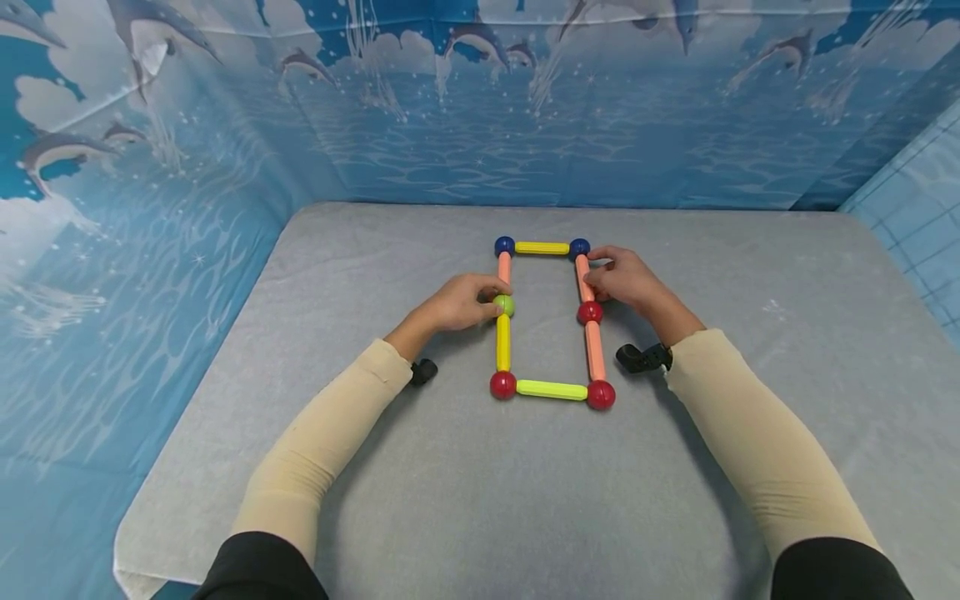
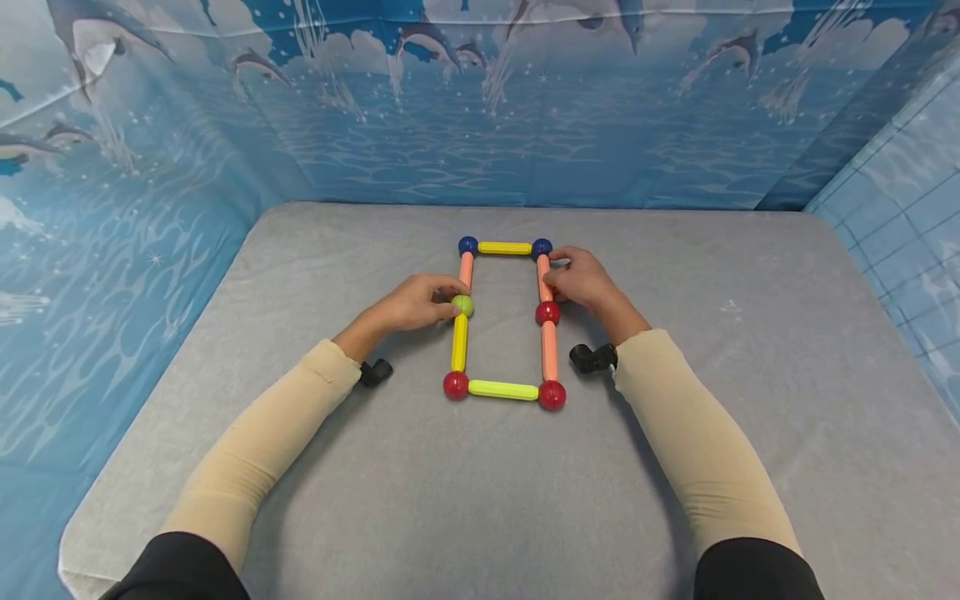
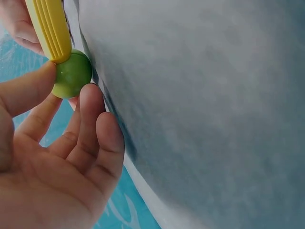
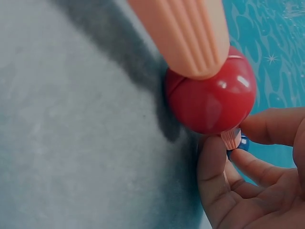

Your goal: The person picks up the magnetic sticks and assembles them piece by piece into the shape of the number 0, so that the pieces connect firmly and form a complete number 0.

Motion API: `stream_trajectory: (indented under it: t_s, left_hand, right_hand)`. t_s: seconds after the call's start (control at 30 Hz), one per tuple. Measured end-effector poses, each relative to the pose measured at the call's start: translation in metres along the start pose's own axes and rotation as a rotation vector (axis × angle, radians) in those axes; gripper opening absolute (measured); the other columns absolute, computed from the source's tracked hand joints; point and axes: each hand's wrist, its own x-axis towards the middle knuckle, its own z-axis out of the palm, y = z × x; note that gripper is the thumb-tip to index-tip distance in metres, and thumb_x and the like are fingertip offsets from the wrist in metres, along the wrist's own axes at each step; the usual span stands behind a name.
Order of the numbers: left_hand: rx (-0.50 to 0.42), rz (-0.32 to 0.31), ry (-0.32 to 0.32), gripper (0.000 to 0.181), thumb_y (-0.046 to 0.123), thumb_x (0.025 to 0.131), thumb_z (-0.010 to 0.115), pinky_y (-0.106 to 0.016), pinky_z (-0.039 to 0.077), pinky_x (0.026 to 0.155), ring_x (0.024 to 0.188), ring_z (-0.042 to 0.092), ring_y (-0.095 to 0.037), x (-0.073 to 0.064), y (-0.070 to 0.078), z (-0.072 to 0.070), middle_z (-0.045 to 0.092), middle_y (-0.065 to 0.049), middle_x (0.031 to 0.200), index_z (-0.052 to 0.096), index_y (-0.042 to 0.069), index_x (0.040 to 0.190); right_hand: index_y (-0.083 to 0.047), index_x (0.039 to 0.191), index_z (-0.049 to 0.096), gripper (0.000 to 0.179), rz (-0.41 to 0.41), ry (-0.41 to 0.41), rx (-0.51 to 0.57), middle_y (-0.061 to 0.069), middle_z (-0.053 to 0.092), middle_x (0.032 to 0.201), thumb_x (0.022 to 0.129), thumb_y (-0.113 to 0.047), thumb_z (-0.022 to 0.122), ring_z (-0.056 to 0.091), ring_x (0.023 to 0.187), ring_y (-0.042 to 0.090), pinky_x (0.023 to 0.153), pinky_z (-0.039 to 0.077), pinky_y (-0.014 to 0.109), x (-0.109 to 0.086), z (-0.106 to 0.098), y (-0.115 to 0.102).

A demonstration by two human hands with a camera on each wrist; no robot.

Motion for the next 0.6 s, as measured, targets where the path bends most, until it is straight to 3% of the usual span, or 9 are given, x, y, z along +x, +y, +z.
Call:
stream_trajectory:
  t_s: [0.3, 0.6]
  left_hand:
    - [0.017, -0.018, 0.029, 0.034, 0.019, 0.097, 0.063, -0.035, 0.052, 0.088, 0.113, 0.058, -0.023, 0.010, 0.005, -0.003, 0.063, -0.008, 0.129, 0.063, 0.019, 0.132]
    - [-0.001, -0.022, 0.001, 0.036, 0.017, 0.098, 0.062, -0.032, 0.053, 0.086, 0.112, 0.059, -0.024, 0.015, 0.002, -0.002, 0.062, -0.010, 0.132, 0.063, 0.018, 0.133]
  right_hand:
    - [-0.008, 0.153, 0.033, 0.055, -0.007, 0.031, 0.026, 0.021, 0.050, 0.135, 0.102, -0.019, 0.049, 0.060, 0.100, 0.024, 0.089, 0.053, 0.037, 0.005, -0.005, -0.001]
    - [-0.007, 0.151, 0.036, 0.051, 0.011, 0.050, 0.000, 0.021, 0.052, 0.135, 0.102, -0.020, 0.049, 0.059, 0.106, 0.027, 0.091, 0.052, 0.038, 0.008, -0.002, -0.001]
